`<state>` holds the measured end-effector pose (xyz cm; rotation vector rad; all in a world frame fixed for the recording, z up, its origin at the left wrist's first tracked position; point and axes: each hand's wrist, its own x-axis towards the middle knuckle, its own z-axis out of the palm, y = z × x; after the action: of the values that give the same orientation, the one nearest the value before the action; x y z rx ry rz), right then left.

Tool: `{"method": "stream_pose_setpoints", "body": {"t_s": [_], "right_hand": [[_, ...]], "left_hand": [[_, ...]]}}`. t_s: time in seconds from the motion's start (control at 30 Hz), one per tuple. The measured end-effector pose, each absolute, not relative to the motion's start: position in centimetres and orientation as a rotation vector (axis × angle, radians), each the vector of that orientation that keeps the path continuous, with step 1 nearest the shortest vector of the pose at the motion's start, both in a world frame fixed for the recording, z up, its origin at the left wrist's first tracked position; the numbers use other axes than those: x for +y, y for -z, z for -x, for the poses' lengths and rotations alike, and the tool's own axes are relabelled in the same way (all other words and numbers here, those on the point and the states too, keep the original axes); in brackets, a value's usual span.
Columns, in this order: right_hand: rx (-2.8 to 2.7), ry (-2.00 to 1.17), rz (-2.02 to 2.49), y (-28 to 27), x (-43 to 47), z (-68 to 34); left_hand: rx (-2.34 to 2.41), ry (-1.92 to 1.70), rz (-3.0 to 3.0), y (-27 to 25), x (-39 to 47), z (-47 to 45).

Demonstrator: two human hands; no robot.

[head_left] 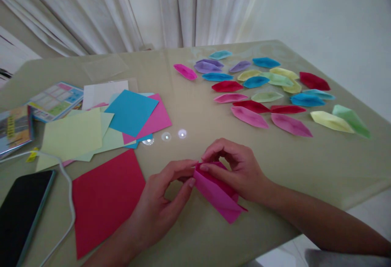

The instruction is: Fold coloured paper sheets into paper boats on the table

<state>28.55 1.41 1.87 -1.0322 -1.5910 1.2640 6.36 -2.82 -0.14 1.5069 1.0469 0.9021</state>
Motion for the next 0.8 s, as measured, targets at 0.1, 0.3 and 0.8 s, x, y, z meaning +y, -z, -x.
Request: {"method": "stream_pose_setpoints", "body": {"t_s": [0.1,0.3,0.8], "right_hand": [[-1.621,-1.246,1.031,-1.92,1.31,-28.54],[-1.674,-1.203,1.023,-1.77,1.00,-28.25],[-1.650,-1.303,1.049,-1.87,1.41,-28.65]], "left_hand": [[1.066,-0.914,-1.543,-0.12,-2.70,-6.51],[1.137,-0.942,-1.487,-0.27,-2.53,-6.91],[1.187,-1.004,-1.293,-0.56,-2.21,-6.88]]}}
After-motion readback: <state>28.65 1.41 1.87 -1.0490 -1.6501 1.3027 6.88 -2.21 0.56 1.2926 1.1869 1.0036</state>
